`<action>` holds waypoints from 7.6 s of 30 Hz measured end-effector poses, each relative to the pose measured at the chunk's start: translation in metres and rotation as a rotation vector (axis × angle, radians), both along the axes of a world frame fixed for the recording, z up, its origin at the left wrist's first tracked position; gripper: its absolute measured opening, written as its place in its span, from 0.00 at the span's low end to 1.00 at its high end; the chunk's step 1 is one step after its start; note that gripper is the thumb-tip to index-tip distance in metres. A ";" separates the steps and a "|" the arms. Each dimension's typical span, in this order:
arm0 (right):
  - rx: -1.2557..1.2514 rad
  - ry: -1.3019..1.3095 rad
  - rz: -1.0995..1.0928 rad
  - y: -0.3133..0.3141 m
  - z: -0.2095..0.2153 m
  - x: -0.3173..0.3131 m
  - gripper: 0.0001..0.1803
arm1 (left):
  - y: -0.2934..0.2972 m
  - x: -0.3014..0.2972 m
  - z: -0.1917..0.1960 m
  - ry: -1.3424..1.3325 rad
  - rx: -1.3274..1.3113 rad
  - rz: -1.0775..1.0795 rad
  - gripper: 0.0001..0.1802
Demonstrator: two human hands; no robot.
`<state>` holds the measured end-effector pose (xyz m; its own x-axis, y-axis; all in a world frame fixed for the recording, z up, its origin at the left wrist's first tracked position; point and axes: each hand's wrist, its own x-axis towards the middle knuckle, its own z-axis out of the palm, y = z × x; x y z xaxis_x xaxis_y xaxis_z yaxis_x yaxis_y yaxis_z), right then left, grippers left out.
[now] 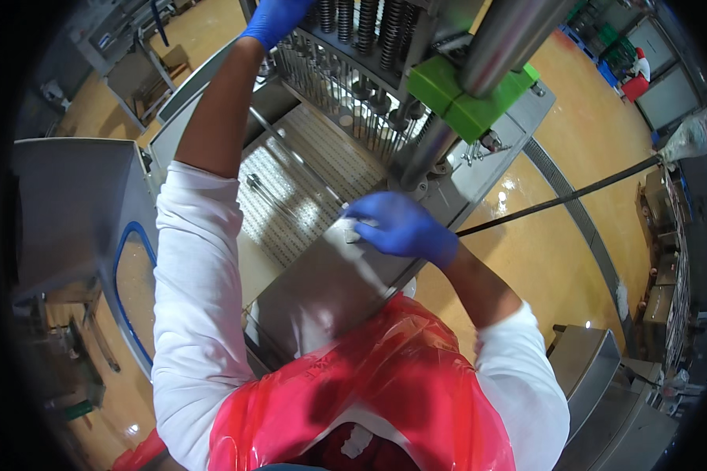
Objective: The person repeatedly inserts cylindrical metal components into a vertical rack of springs and rods, then removes them and places them on a perforated tray. The process is repeated multiple times with the same set of parts.
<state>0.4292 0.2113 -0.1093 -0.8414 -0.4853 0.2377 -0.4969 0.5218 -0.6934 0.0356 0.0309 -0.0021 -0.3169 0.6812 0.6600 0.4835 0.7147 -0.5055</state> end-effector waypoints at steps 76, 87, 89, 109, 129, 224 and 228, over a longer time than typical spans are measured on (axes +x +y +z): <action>-0.335 -0.267 -0.275 0.012 -0.020 0.035 0.28 | -0.099 0.200 -0.034 -1.699 0.953 -0.326 0.22; -0.277 0.074 -0.406 -0.057 -0.017 -0.074 0.18 | -0.053 0.231 -0.060 -1.586 1.070 -0.587 0.24; -0.211 0.170 -0.487 -0.053 -0.023 -0.073 0.21 | -0.053 0.227 -0.064 -1.547 1.038 -0.512 0.20; -0.165 0.033 -0.605 0.029 -0.072 0.084 0.21 | 0.008 0.161 -0.140 -1.117 1.125 -0.332 0.22; -0.083 0.023 -0.617 0.027 -0.065 0.078 0.24 | 0.021 0.158 -0.125 -0.985 0.950 -0.213 0.27; -0.841 -0.526 -0.358 -0.052 -0.021 -0.047 0.19 | 0.022 0.132 -0.141 -1.191 0.876 -0.125 0.20; -1.555 -0.645 -0.535 -0.098 -0.032 -0.133 0.23 | 0.024 0.120 -0.111 -1.324 0.578 -0.062 0.22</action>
<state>0.2957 0.1129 -0.1415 -0.9552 0.1804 -0.2344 0.0198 -0.7517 -0.6592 0.1552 0.0549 -0.1134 -0.8826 0.4607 0.0939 0.3961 0.6210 0.6764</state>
